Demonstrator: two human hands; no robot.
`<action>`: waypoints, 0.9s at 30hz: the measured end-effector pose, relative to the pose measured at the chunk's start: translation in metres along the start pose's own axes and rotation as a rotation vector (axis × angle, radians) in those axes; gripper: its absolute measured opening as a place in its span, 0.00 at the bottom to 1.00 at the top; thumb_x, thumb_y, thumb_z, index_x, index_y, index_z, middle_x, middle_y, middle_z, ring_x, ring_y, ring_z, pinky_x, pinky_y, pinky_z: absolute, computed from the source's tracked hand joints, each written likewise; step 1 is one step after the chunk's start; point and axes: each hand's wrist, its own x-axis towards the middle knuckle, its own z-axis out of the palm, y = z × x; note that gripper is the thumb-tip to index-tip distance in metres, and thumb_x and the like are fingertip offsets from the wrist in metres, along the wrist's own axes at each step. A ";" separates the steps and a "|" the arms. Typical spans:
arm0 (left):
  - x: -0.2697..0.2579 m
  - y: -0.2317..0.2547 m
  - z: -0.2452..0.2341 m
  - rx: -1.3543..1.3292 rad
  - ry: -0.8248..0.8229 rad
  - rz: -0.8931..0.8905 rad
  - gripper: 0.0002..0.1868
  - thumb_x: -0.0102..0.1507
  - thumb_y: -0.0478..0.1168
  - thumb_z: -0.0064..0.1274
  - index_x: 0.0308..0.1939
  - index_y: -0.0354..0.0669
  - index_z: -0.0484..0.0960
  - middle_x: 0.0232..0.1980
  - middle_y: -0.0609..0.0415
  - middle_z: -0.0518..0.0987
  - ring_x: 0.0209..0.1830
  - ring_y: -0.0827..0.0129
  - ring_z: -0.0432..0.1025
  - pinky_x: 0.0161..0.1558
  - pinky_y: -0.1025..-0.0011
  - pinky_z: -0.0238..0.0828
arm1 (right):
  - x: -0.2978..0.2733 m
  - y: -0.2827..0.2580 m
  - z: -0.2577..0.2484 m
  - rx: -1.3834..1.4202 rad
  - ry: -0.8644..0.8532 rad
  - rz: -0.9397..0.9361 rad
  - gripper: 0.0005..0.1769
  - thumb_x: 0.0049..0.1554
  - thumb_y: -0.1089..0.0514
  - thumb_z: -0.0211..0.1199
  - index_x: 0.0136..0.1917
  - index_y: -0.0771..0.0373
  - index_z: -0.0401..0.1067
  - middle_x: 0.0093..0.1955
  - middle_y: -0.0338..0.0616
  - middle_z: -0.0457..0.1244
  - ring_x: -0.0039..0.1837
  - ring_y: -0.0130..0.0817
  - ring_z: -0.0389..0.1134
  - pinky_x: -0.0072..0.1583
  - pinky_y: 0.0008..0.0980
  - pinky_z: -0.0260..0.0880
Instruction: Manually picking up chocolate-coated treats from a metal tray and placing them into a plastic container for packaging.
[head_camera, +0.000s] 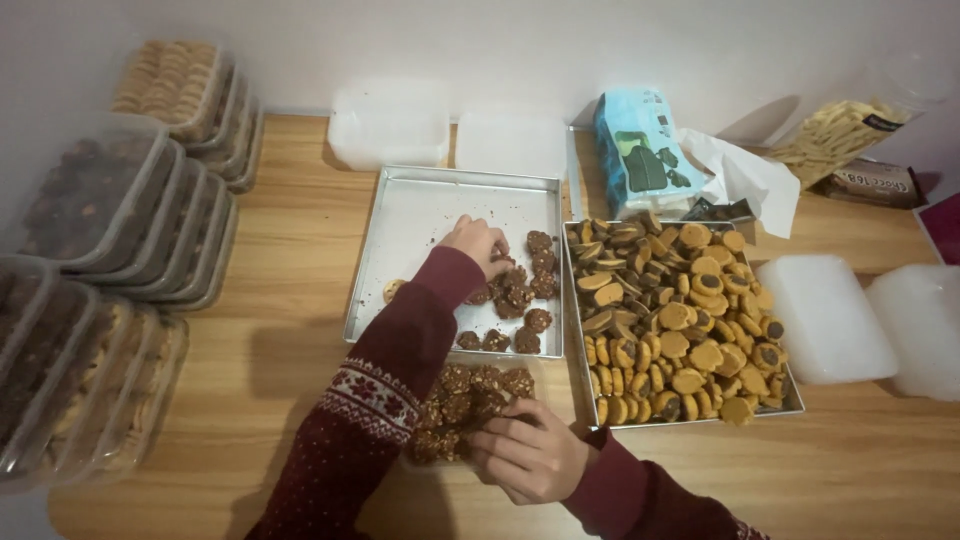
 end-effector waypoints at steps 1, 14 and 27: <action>0.001 -0.002 0.001 -0.002 0.003 -0.001 0.18 0.62 0.53 0.61 0.52 0.53 0.82 0.53 0.51 0.73 0.48 0.63 0.72 0.53 0.58 0.75 | -0.001 0.000 0.000 0.001 -0.001 -0.003 0.13 0.62 0.64 0.53 0.39 0.63 0.75 0.48 0.46 0.71 0.47 0.37 0.71 0.53 0.37 0.67; -0.029 -0.002 -0.016 -0.277 0.111 0.037 0.16 0.61 0.41 0.62 0.50 0.50 0.75 0.47 0.55 0.81 0.44 0.64 0.77 0.45 0.63 0.76 | -0.006 0.001 0.001 0.010 -0.027 0.005 0.15 0.61 0.65 0.48 0.36 0.63 0.72 0.50 0.47 0.72 0.46 0.38 0.71 0.56 0.40 0.66; -0.118 -0.007 -0.021 -1.018 0.120 -0.006 0.25 0.55 0.42 0.63 0.54 0.43 0.74 0.50 0.49 0.78 0.40 0.65 0.78 0.45 0.70 0.82 | -0.035 0.003 0.018 -0.101 0.002 0.169 0.10 0.55 0.62 0.55 0.45 0.59 0.77 0.59 0.44 0.69 0.55 0.38 0.69 0.60 0.44 0.62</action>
